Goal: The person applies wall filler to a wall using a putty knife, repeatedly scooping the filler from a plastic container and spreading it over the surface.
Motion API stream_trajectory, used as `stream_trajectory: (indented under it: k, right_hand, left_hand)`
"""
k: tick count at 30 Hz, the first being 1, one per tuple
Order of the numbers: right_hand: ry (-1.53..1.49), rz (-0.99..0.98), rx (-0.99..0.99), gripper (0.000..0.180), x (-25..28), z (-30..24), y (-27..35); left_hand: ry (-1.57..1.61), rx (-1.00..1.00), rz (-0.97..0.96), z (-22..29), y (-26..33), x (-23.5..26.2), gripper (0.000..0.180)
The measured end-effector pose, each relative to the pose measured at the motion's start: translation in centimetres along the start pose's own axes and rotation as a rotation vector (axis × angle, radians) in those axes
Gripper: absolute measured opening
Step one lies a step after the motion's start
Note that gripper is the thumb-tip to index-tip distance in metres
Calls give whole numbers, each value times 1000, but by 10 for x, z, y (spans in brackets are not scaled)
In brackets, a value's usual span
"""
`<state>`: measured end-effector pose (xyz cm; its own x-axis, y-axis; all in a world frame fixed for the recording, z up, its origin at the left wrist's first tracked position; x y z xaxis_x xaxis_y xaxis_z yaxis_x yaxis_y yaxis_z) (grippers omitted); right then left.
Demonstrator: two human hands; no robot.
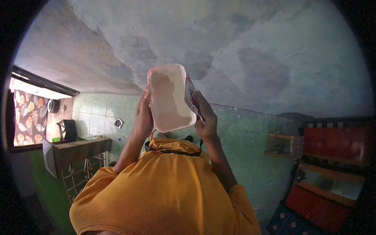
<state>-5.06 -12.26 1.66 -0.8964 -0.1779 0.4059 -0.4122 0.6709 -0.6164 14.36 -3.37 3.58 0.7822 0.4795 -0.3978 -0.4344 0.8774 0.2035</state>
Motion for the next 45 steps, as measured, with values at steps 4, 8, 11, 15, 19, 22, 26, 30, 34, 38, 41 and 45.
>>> stream_trajectory:
  k: [4, 8, 11, 15, 19, 22, 26, 30, 34, 38, 41, 45]
  right_hand:
    - [-106, -162, -339, 43, 12, 58, 16]
    - [83, -124, -291, 29, 67, 80, -6]
    - [-51, -58, -523, 30, 122, 58, -45]
    - [-34, -225, -277, 32, 147, 6, -96]
    - [236, -384, -154, 31, 137, -10, -108]
    - [320, -448, -43, 34, 134, -9, -110]
    - [295, -707, -228, 37, 119, -8, -107]
    - [249, -740, -160, 36, 105, 13, -89]
    - [-96, -904, -409, 35, 73, 41, -38]
    - [-386, -993, -613, 32, 41, 70, 19]
    - [-766, -789, -941, 32, 43, 70, 40]
    - [-978, -523, -1093, 40, 35, 85, 70]
  left_hand:
    - [-60, 33, -3, -10, 18, -20, 62]
    - [-78, -69, 11, -8, 30, -40, 61]
    - [-214, -199, -5, -4, 27, -44, 60]
    - [-242, -206, -47, 4, 22, -53, 59]
    - [-384, -199, -120, 3, 17, -61, 61]
    - [-513, -214, -158, 4, 15, -64, 62]
    - [-689, -152, -192, 3, 8, -61, 62]
    - [-794, -177, -195, 2, -5, -58, 64]
    - [-749, -85, -145, -25, -18, -46, 66]
    - [-774, -108, -31, -58, -18, -19, 67]
    - [-457, -19, 49, -80, -13, 0, 62]
    - [-348, -62, 147, -67, -4, 0, 59]
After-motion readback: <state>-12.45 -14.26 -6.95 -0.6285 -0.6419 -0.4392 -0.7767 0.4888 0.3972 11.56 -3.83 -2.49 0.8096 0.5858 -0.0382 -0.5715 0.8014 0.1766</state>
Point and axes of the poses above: each hand's wrist, its own y-axis away from the middle knuckle, its own x-axis out of the back of the hand, z = x × y, the point moved 4 cm from there along -y, towards the middle knuckle
